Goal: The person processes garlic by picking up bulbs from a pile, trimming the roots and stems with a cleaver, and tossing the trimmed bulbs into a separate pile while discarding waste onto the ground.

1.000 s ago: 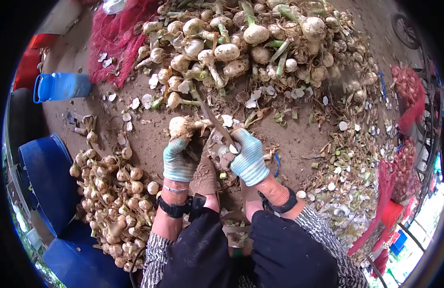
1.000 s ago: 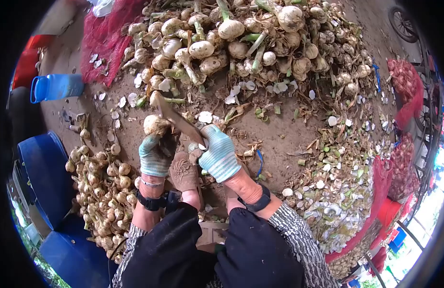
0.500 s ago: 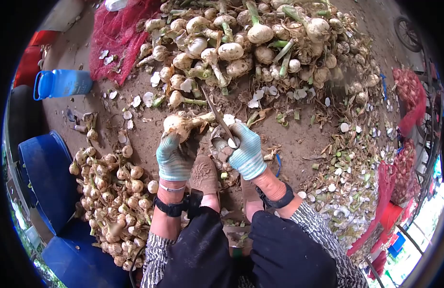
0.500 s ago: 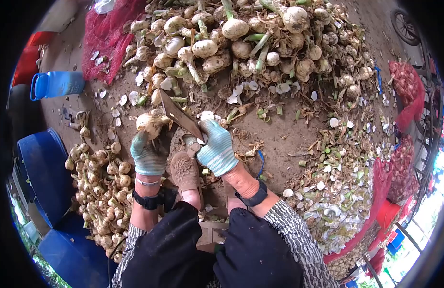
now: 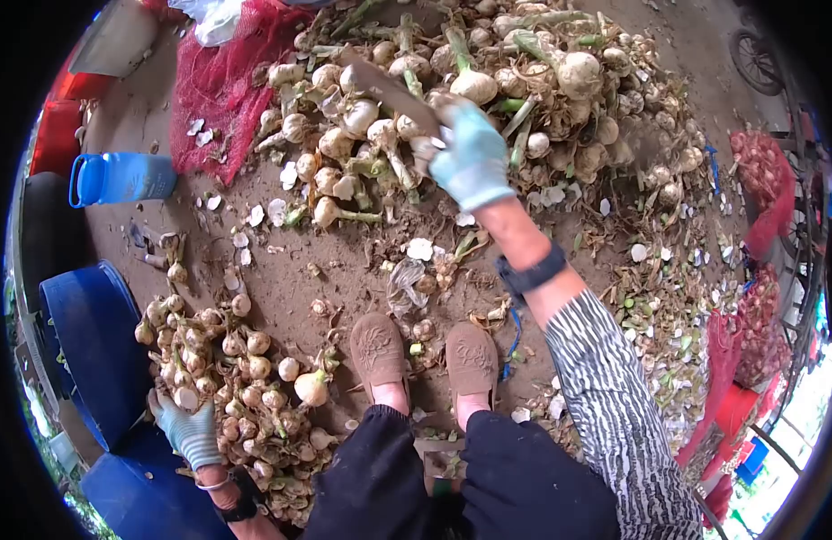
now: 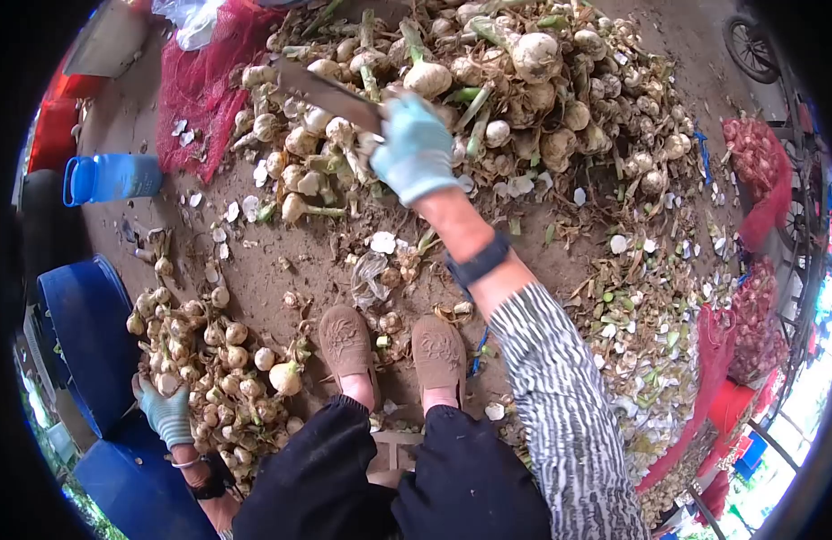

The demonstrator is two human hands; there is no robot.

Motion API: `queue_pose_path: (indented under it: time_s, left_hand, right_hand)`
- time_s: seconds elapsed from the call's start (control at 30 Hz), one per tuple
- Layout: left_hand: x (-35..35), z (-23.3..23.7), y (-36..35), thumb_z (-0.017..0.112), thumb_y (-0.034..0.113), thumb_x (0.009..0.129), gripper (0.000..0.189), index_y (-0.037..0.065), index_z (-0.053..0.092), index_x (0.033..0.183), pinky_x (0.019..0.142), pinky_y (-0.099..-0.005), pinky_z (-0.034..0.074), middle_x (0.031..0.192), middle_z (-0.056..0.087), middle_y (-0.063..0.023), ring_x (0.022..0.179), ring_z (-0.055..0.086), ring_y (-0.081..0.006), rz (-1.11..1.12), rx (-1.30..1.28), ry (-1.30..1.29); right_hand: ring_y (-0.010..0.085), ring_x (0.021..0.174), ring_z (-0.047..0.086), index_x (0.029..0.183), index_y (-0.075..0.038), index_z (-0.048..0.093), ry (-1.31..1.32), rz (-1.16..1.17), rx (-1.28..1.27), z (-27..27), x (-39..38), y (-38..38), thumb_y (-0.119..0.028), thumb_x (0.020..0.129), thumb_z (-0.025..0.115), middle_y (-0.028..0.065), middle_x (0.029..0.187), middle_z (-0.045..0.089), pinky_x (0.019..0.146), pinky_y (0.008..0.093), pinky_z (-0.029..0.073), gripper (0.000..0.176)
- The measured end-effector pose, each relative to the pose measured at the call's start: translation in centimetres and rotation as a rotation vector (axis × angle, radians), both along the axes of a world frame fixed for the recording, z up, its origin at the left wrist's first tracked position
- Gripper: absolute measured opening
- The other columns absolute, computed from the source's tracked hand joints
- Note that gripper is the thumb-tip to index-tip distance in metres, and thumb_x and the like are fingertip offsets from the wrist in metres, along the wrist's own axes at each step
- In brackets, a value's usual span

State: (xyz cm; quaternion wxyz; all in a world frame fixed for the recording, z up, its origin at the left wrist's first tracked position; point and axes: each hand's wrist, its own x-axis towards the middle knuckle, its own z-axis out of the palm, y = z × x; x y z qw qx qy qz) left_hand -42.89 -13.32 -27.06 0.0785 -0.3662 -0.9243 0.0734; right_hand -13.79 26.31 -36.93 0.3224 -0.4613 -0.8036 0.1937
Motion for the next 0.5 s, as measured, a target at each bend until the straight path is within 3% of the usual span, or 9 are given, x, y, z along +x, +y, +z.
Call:
queue_pose_path:
  time_s: [0.03,0.1,0.17,0.23,0.3,0.37,0.43,0.47,0.5]
  left_hand:
    - [0.3,-0.1,0.7,0.071,0.007,0.060,0.062,0.000,0.045,0.117,0.086,-0.0320,0.045,0.112,0.051,-0.0152,0.097,0.054,-0.0239,-0.107,0.053,-0.024]
    - [4.0,-1.5,4.9,0.068,0.005,0.066,0.057,-0.001,0.045,0.117,0.080,-0.0287,0.048,0.102,0.058,-0.0110,0.090,0.057,-0.0179,0.099,0.461,-0.849]
    - [9.1,-2.2,11.4,0.066,0.001,0.068,0.054,0.000,0.046,0.117,0.076,-0.0256,0.049,0.093,0.062,-0.0070,0.086,0.059,-0.0133,-0.010,0.534,-1.059]
    - [11.6,-5.2,15.7,0.070,0.005,0.064,0.061,0.000,0.045,0.120,0.090,-0.0310,0.043,0.112,0.055,-0.0119,0.100,0.055,-0.0179,-0.523,0.489,-0.894]
    - [15.3,-5.1,21.0,0.080,0.017,0.054,0.077,-0.003,0.044,0.119,0.090,-0.0311,0.043,0.108,0.057,-0.0167,0.109,0.052,-0.0262,-0.678,0.576,-0.937]
    - [17.6,-8.1,22.3,0.082,0.019,0.053,0.079,-0.002,0.045,0.119,0.088,-0.0306,0.044,0.109,0.057,-0.0168,0.106,0.054,-0.0249,-0.602,0.543,-1.255]
    - [18.4,-7.3,22.2,0.082,0.020,0.055,0.076,-0.003,0.046,0.118,0.086,-0.0292,0.045,0.107,0.058,-0.0152,0.100,0.056,-0.0207,-0.528,0.492,-1.405]
    - [18.5,-7.6,21.9,0.081,0.016,0.057,0.074,-0.003,0.045,0.119,0.085,-0.0282,0.046,0.104,0.059,-0.0108,0.094,0.057,-0.0167,-0.473,0.527,-1.585]
    - [18.4,-7.5,21.8,0.081,0.016,0.057,0.074,-0.003,0.045,0.119,0.085,-0.0282,0.046,0.104,0.059,-0.0108,0.094,0.057,-0.0167,-0.469,0.524,-1.584]
  right_hand:
    - [0.0305,0.091,0.056,0.083,-0.002,0.060,-0.118,0.030,0.040,0.0,-1.2,1.0,-0.014,0.066,0.064,0.0150,0.097,0.058,0.080,0.0380,0.047,0.021]
    - [0.0300,0.088,0.056,0.085,-0.004,0.060,-0.215,0.057,0.132,-0.8,-2.5,1.7,-0.014,0.067,0.063,0.0146,0.094,0.058,0.078,0.0378,0.047,0.021]
    - [0.0309,0.085,0.055,0.091,-0.004,0.058,-0.176,0.054,-0.083,0.0,-2.3,0.0,-0.019,0.069,0.066,0.0145,0.090,0.058,0.077,0.0378,0.047,0.028]
    - [0.0311,0.074,0.056,0.090,-0.002,0.057,0.045,0.050,-0.404,0.9,-0.6,-3.7,-0.021,0.071,0.066,0.0156,0.085,0.057,0.067,0.0364,0.046,0.028]
    - [0.0188,0.062,0.055,0.090,-0.001,0.055,0.423,-0.007,-0.865,0.6,1.3,-7.4,-0.011,0.081,0.053,0.0072,0.073,0.054,0.055,0.0290,0.045,0.014]
    - [0.0110,0.063,0.057,0.094,0.001,0.053,0.844,-0.202,-1.233,1.1,2.9,-10.4,-0.008,0.089,0.043,0.0020,0.078,0.057,0.053,0.0232,0.047,0.015]
    - [0.0105,0.063,0.057,0.097,0.001,0.053,1.016,-0.234,-1.325,2.9,4.2,-11.2,-0.009,0.090,0.043,0.0033,0.082,0.059,0.052,0.0213,0.046,0.016]
    - [0.0104,0.061,0.056,0.092,0.001,0.052,1.145,-0.364,-1.453,4.5,4.5,-11.6,-0.010,0.091,0.042,0.0021,0.080,0.057,0.050,0.0200,0.045,0.015]
    - [0.0104,0.061,0.056,0.092,0.001,0.052,1.146,-0.365,-1.458,5.4,4.8,-11.6,-0.010,0.091,0.042,0.0021,0.080,0.057,0.050,0.0200,0.045,0.015]
